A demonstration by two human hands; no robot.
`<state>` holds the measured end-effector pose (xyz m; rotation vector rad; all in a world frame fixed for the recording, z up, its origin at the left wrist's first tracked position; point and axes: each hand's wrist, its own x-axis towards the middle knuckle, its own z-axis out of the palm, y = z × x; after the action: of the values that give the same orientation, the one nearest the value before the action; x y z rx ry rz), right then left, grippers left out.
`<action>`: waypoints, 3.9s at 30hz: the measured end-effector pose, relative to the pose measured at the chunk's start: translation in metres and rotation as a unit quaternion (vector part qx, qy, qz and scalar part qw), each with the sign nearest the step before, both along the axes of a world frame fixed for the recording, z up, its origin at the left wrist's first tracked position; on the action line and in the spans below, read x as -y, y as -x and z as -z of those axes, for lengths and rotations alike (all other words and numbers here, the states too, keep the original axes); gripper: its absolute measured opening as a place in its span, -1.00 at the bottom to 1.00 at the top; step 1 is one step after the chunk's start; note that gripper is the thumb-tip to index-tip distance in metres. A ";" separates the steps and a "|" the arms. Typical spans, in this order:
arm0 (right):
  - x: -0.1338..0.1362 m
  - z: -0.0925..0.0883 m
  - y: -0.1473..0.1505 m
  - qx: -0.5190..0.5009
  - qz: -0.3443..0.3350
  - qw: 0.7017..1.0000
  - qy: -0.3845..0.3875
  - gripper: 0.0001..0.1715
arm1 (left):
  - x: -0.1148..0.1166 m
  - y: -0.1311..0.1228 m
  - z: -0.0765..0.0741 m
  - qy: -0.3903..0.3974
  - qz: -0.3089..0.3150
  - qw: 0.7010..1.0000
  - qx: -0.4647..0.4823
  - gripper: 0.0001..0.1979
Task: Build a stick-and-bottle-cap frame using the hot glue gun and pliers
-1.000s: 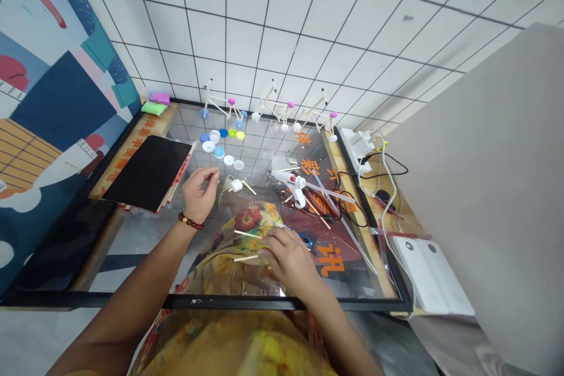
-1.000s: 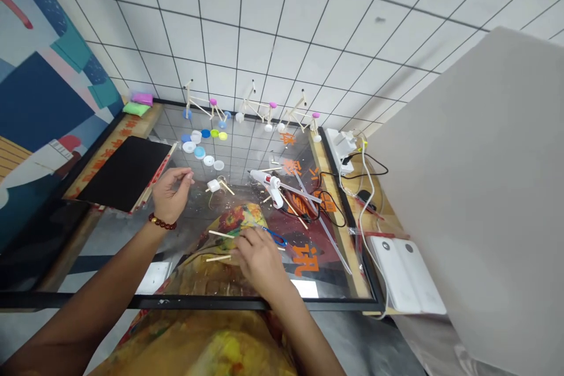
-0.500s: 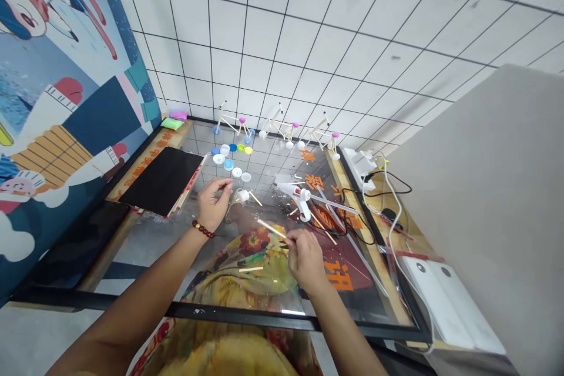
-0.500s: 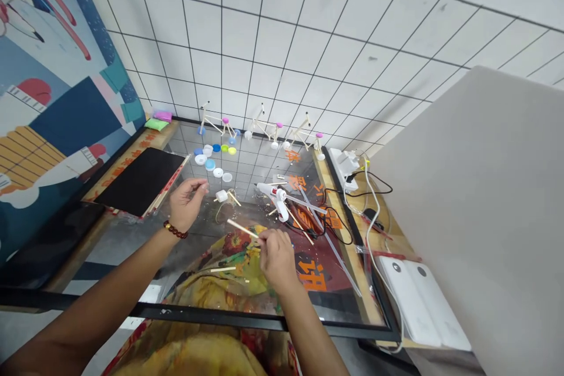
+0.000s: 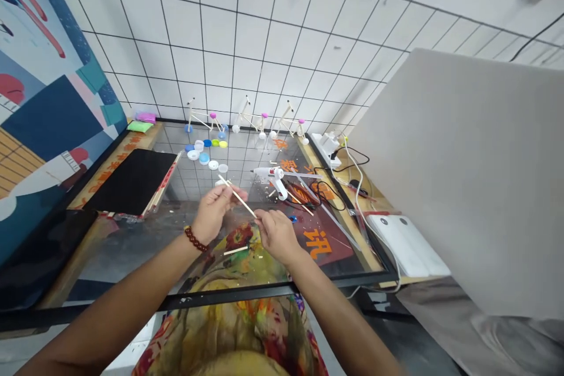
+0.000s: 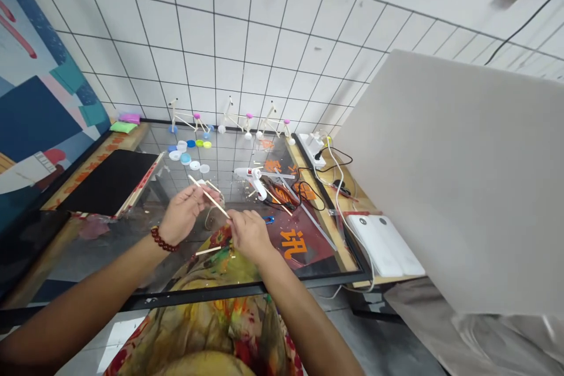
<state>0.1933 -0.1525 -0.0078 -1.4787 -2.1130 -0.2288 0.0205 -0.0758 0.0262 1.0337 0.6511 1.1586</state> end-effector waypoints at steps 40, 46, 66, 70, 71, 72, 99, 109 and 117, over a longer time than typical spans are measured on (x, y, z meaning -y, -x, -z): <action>-0.032 -0.003 0.059 -0.282 -0.034 0.952 0.118 -0.72 | -0.024 0.016 -0.003 0.027 -0.081 0.993 0.079 -0.67; -0.038 0.002 0.042 -0.211 -0.046 0.973 0.077 -0.66 | -0.014 0.007 0.010 -0.033 -0.005 0.999 -0.027 -0.61; -0.046 -0.004 0.037 -0.047 0.014 0.999 0.002 -0.70 | -0.007 0.001 0.019 -0.143 -0.028 0.974 -0.175 -0.54; -0.045 -0.007 0.037 -0.043 0.005 0.999 0.003 -0.67 | -0.007 0.003 0.019 -0.149 -0.055 0.970 -0.185 -0.53; -0.045 -0.007 0.037 -0.043 0.005 0.999 0.001 -0.66 | -0.008 0.005 0.018 -0.146 -0.067 0.971 -0.179 -0.54; -0.045 -0.007 0.038 -0.043 0.004 0.999 -0.001 -0.65 | -0.009 0.006 0.017 -0.142 -0.072 0.973 -0.168 -0.55; -0.035 -0.006 0.060 -0.024 -0.068 0.997 0.012 -0.75 | -0.049 0.045 -0.013 0.164 -0.058 0.965 0.195 -0.66; -0.017 -0.022 0.038 0.063 0.004 0.995 0.078 -0.71 | -0.038 0.035 -0.012 0.169 0.012 0.966 0.196 -0.63; -0.025 -0.036 -0.002 0.167 0.235 0.913 0.288 -0.47 | -0.029 0.028 -0.017 0.198 0.034 0.960 0.196 -0.63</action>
<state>0.1953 -0.1271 0.0280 -2.4541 -2.1512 -0.0237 -0.0077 -0.0472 0.0435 0.4636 0.4976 1.0769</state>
